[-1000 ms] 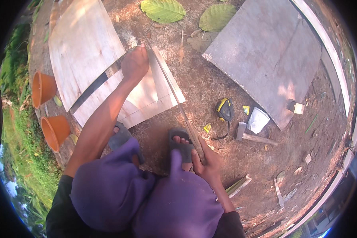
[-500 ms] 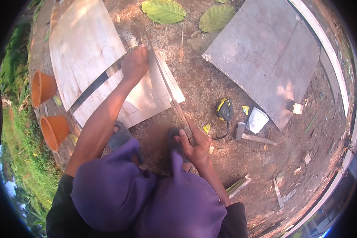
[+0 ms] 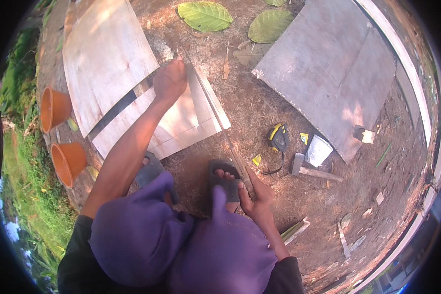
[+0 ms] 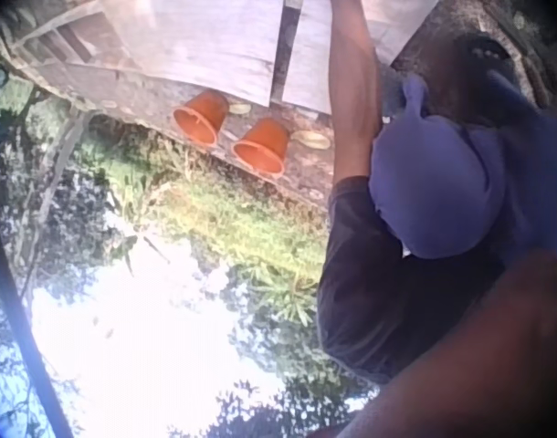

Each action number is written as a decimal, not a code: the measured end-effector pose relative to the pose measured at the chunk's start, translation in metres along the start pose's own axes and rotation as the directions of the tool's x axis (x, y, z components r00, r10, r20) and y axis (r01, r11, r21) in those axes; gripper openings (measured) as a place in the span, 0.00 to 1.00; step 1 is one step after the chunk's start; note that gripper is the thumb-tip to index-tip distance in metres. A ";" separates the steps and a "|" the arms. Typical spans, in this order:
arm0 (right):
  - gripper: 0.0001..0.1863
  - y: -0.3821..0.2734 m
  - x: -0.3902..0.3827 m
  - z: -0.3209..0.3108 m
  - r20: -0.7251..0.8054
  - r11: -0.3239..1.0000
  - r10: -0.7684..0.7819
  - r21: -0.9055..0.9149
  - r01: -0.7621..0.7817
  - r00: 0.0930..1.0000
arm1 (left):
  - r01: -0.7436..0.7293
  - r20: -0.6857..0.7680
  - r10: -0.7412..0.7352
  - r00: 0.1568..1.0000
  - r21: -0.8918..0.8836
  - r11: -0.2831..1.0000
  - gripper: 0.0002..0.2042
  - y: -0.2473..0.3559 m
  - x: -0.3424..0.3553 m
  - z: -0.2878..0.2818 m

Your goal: The person measures a wooden plank with a tape measure, marks it with a pencil, and then uses a hand saw to cut along the marked line. The cut piece is separated from the main plank.

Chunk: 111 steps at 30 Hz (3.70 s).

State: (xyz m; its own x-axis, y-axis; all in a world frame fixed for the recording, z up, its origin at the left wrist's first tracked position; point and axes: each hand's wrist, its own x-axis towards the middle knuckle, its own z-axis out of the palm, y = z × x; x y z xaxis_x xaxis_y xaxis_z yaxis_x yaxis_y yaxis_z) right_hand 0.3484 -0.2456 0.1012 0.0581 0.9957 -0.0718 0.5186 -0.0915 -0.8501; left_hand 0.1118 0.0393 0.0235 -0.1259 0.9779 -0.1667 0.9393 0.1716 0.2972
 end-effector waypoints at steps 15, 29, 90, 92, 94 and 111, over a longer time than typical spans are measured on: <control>0.26 -0.008 -0.021 -0.017 0.042 0.992 0.122 0.009 -0.122 0.992 | -0.013 -0.014 0.013 1.000 0.019 1.000 0.25 0.005 0.004 0.008; 0.24 -0.008 0.019 0.006 -0.018 1.000 0.016 -0.007 -0.016 1.000 | -0.033 -0.020 0.033 0.999 -0.002 0.999 0.24 0.007 0.002 0.007; 0.26 0.002 -0.011 -0.020 -0.007 0.998 0.046 0.050 -0.046 0.999 | -0.054 -0.072 0.055 0.996 0.023 0.998 0.24 0.003 0.008 0.011; 0.27 0.012 -0.043 -0.037 0.010 0.998 0.049 -0.046 -0.048 0.999 | -0.036 -0.097 0.039 0.995 0.034 0.999 0.25 -0.001 0.008 0.012; 0.27 0.007 -0.058 -0.048 0.038 0.995 0.046 -0.087 -0.042 0.998 | -0.046 -0.092 0.049 0.995 0.043 0.998 0.23 -0.004 0.007 0.012; 0.26 -0.009 -0.014 -0.027 0.035 0.974 0.222 0.032 -0.223 0.975 | -0.042 -0.045 0.043 0.998 0.015 0.999 0.23 0.005 0.006 0.011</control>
State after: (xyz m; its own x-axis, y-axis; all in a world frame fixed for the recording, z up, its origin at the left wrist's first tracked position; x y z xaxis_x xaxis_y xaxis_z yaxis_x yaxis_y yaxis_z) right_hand 0.3665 -0.2593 0.1238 0.1420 0.9505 -0.2763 0.4646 -0.3105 -0.8293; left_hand 0.1192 0.0447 0.0132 -0.0999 0.9888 -0.1113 0.9485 0.1284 0.2896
